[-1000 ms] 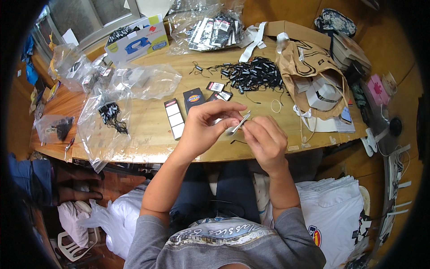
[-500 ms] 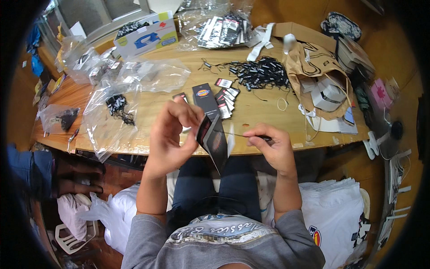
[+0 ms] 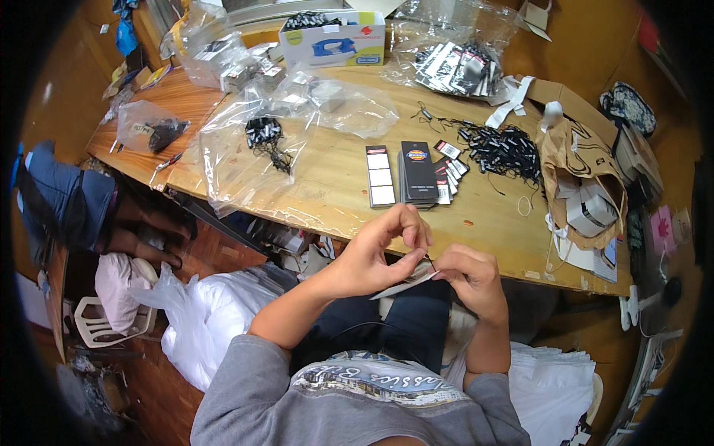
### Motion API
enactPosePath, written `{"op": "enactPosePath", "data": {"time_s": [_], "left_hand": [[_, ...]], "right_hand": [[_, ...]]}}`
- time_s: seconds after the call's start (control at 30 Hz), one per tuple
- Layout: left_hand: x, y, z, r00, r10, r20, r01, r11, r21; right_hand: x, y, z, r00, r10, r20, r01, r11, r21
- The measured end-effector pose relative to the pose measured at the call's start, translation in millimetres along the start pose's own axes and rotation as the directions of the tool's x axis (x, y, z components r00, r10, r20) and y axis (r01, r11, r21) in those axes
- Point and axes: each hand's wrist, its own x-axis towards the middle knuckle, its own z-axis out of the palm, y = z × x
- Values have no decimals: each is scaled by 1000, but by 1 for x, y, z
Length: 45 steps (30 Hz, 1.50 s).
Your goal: The person sits on the floor at a low table and assembles keychains by attaching small black tags to lanyards. They pick up tags and lanyards from the table, thread the lanyard through the tag, and place the finished items on the table.
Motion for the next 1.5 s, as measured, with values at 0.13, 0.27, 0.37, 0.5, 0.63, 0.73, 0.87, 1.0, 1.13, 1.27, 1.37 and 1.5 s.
{"op": "enactPosePath", "data": {"time_s": [0.13, 0.27, 0.37, 0.5, 0.63, 0.73, 0.87, 1.0, 1.13, 1.27, 1.37, 1.5], "left_hand": [[-3, -2, -3, 984, -110, -137, 27, 865, -501], [-6, -3, -13, 963, -150, -226, -26, 779, -626], [-8, -2, -16, 942, -154, -298, -17, 865, -501], [-11, -4, -13, 916, -237, -325, 114, 928, -356], [-12, -11, -7, 923, -251, -293, 155, 937, -313], [-8, -7, 0, 906, -329, -266, 214, 899, -382], [-9, -9, 0, 947, -262, -188, 187, 921, -343], [-9, -8, -2, 972, -204, -119, 135, 893, -429], [-8, 2, 0, 966, -204, -161, 161, 956, -244], [-9, 4, 0, 976, -159, -147, 160, 987, -8], [-11, 12, 7, 955, -212, -208, 194, 975, -106], [-9, 15, 13, 929, -257, -268, 235, 966, -110]], "right_hand": [[5, 10, -3, 994, 23, 111, -20, 999, -31], [4, 20, -1, 972, 199, 127, -207, 977, 52], [3, 23, 5, 930, 368, -8, -334, 852, 403], [10, 22, 5, 891, 442, -101, -326, 779, 535], [11, 26, 5, 914, 395, -89, -231, 688, 689], [10, 24, 5, 926, 363, -98, -181, 660, 729], [8, 19, 1, 947, 314, -59, -173, 659, 732], [4, 13, 1, 949, 301, -99, -149, 700, 698], [2, 12, 2, 944, 286, -166, -105, 736, 669], [3, 5, 3, 939, 304, -159, -105, 698, 708], [2, 2, 3, 941, 297, -162, -98, 697, 711], [1, 0, 3, 929, 330, -169, -118, 695, 710]]}}
